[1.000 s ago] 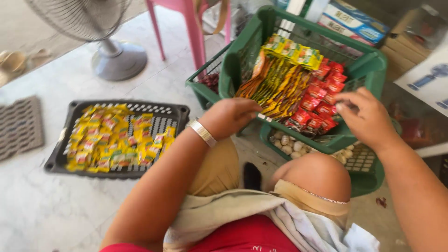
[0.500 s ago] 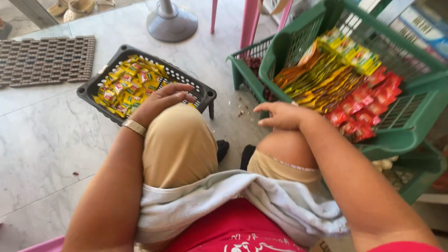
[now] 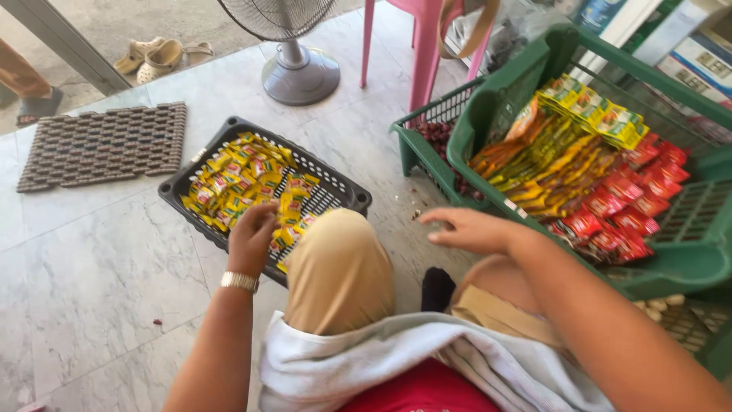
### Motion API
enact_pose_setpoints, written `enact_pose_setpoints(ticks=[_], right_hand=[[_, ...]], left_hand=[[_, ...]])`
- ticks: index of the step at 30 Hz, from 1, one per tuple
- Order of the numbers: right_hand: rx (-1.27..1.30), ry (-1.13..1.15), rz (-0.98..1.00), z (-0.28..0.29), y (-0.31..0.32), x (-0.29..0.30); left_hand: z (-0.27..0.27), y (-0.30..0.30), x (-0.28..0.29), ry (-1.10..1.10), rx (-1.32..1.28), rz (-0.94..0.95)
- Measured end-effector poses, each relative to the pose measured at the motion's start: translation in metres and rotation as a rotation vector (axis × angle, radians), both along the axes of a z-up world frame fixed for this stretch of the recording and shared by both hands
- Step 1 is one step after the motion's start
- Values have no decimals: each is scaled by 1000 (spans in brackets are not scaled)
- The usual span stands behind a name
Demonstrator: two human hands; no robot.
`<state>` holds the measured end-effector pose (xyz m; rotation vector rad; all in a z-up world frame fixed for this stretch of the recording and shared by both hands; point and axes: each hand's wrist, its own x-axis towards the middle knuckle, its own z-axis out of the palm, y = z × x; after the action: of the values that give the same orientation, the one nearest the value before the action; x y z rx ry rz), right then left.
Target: Sorting and organizing small product packets from one container into separate crates while seated in a small store.
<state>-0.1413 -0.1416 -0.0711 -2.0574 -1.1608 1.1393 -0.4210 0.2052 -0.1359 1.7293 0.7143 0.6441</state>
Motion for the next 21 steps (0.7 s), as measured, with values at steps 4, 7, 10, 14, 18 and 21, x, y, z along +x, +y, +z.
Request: enact_pose_setpoints(ticks=[4, 7, 10, 14, 18, 21], right_hand=[[79, -109, 82, -4, -41, 17], [-96, -89, -34, 8, -51, 16], [-111, 8, -125, 4, -50, 20], [-110, 59, -245, -3, -46, 26], [-168, 2, -196, -5, -43, 23], [-159, -174, -39, -18, -28, 29]], left_hand=[[-82, 22, -25, -9, 360, 318], [-74, 0, -3, 264, 505, 390], [-68, -11, 26, 396, 724, 485], [-65, -16, 73, 288, 613, 173], [-56, -32, 105, 249, 660, -317], [-76, -27, 116, 108, 689, -409]])
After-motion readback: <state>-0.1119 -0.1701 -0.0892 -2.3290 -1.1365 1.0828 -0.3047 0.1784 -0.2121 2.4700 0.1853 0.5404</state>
